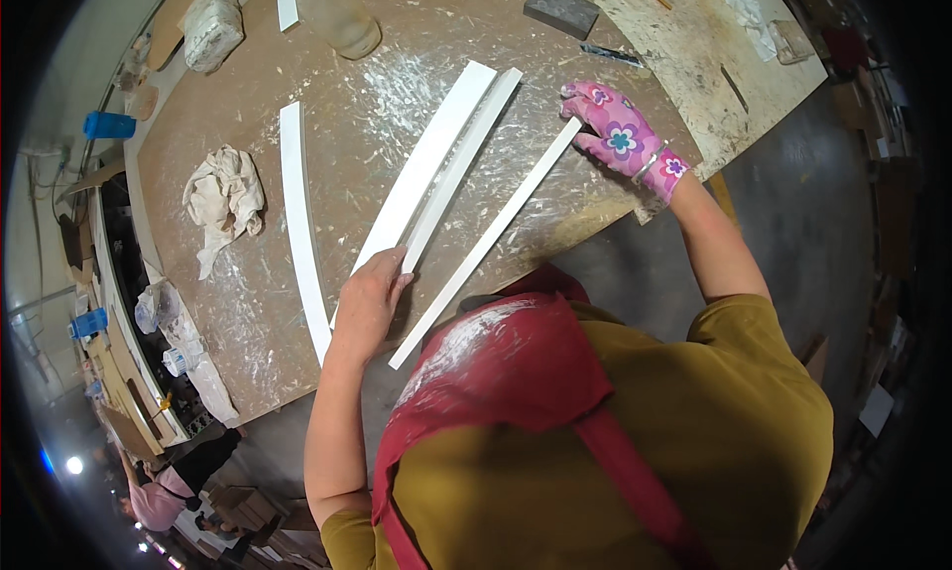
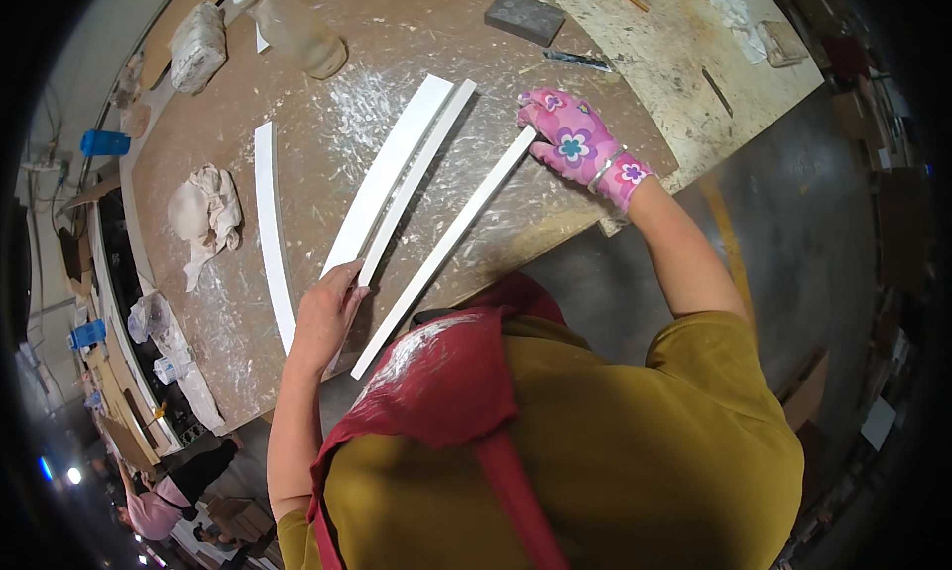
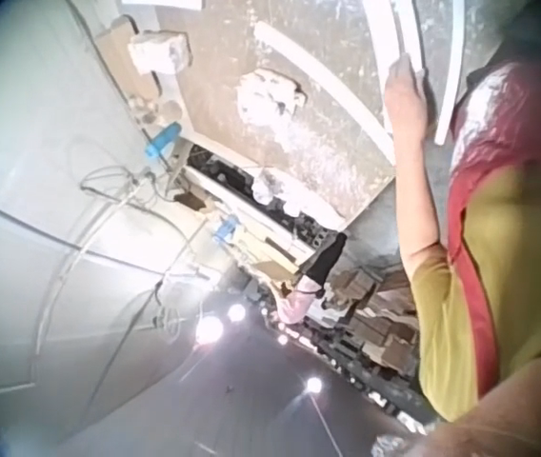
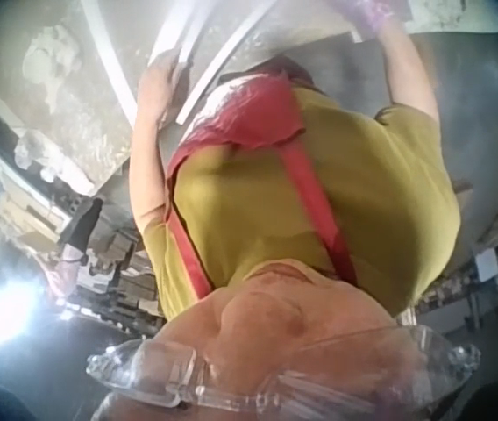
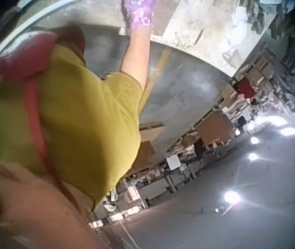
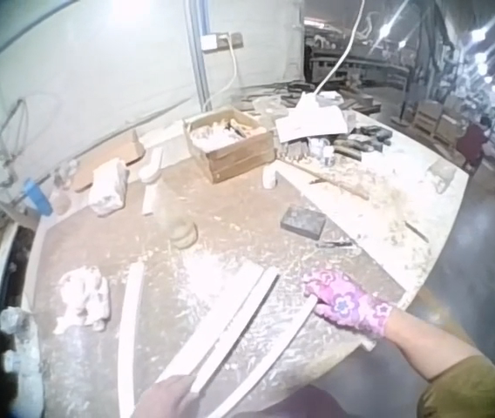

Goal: The person wipes long white furniture components with a cloth, applying a liquid from a bottle to the cloth between wipes and picking up pieces to clean all sides.

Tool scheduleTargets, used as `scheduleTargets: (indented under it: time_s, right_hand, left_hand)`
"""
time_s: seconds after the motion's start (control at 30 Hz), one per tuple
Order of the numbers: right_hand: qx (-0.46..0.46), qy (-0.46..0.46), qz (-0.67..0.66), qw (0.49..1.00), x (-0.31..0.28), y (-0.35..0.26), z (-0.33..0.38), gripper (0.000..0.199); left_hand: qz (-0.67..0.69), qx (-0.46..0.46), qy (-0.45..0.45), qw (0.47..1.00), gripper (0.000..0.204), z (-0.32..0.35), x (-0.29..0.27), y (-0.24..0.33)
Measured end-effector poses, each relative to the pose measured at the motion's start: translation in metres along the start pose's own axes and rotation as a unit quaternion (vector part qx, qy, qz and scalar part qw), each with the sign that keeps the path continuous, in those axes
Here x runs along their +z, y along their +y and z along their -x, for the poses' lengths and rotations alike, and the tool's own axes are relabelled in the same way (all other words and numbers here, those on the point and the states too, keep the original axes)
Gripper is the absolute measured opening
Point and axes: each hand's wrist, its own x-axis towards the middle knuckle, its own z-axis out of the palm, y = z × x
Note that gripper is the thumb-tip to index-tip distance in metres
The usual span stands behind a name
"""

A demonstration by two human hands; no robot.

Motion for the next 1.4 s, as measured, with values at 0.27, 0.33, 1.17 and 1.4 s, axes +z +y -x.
scheduleTargets:
  time_s: [0.27,0.33,1.17,1.4]
  right_hand:
    - [-0.005,0.081,0.029,0.996,-0.010,-0.027,-0.010,0.057]
    - [-0.018,0.094,0.059,0.994,-0.008,-0.025,-0.012,0.059]
    - [-0.109,0.014,0.033,0.993,-0.005,-0.020,-0.021,0.067]
    - [-0.082,-0.042,0.029,0.995,-0.009,-0.023,-0.026,0.054]
  left_hand:
    - [0.054,0.006,-0.053,0.997,0.031,0.011,0.013,0.013]
    - [0.059,0.018,-0.076,0.995,0.031,0.011,0.016,0.018]
    - [0.186,-0.024,-0.144,0.972,0.031,-0.008,0.007,-0.005]
    - [-0.152,-0.157,0.203,0.954,0.039,0.030,-0.013,-0.077]
